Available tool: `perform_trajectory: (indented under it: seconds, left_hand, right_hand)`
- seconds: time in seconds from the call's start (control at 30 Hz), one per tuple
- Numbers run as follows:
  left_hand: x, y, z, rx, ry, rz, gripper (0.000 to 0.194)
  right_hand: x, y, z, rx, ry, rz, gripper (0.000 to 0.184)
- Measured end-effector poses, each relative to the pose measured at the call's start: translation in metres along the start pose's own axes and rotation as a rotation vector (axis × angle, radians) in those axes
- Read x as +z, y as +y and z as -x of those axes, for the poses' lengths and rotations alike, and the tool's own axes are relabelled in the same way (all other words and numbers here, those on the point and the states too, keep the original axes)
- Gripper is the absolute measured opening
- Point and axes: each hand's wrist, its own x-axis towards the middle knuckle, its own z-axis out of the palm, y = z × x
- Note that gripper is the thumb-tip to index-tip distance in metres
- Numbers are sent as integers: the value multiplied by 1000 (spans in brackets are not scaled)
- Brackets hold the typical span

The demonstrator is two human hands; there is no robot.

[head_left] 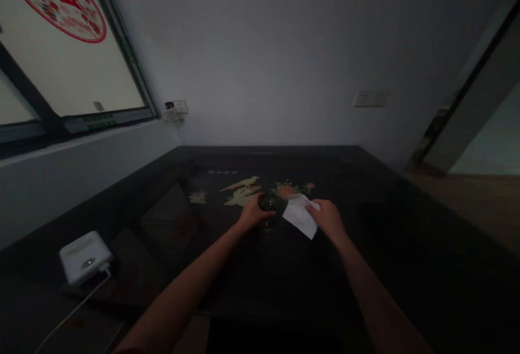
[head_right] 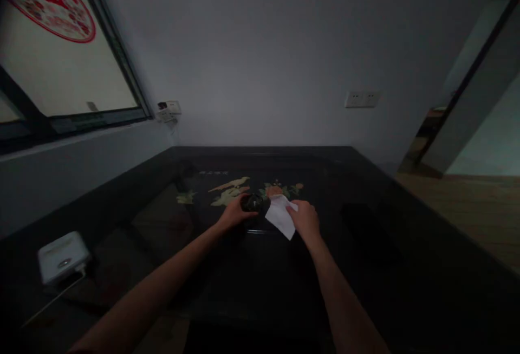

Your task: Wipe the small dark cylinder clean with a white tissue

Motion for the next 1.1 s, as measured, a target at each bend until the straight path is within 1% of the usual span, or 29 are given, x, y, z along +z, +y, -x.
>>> perform_trajectory:
  seconds: [0.1, 0.17, 0.2, 0.27, 0.33, 0.43, 0.5, 0.6, 0.73, 0.87, 0.97, 1.03, 1.1]
  left_hand:
    - [14, 17, 8, -5, -89, 68, 74]
    - [21, 25, 15, 6, -122, 109, 78]
    - [23, 28, 19, 15, -129, 134, 80]
    - [26, 30, 25, 46, -126, 190, 86]
    - [26, 30, 29, 69, -127, 211, 90]
    - [26, 27, 30, 112, -144, 123, 90]
    - [27, 25, 29, 129, -132, 25, 86]
    - [30, 24, 29, 109, -101, -87, 81]
    - [30, 26, 28, 83, -98, -113, 81]
    - [27, 27, 28, 43, -101, -34, 82]
    - [25, 27, 27, 54, -82, 87, 83]
    - [25, 28, 26, 76, -56, 204, 83]
    - [26, 32, 26, 90, -68, 407, 85]
  right_hand:
    - [-8, 4, 2, 3, 195, -76, 35]
    - [-9, 3, 3, -57, 274, -161, 39]
    - [-8, 2, 4, -92, 289, -200, 40]
    - [-2, -2, 7, -144, 265, -268, 40]
    - [8, -7, 11, -175, 190, -326, 40]
    - [27, -12, 14, -205, 103, -398, 39]
    - [39, -11, 15, -181, 74, -431, 40]
    - [53, -6, 13, -130, 26, -508, 39]
    - [63, 0, 9, -66, 25, -642, 38]
    - [65, -1, 9, 35, 3, -837, 39]
    - [64, -6, 13, 134, -14, -1025, 43]
    - [62, -11, 16, 182, -5, -1129, 45]
    - [59, -16, 18, 205, 23, -1197, 47]
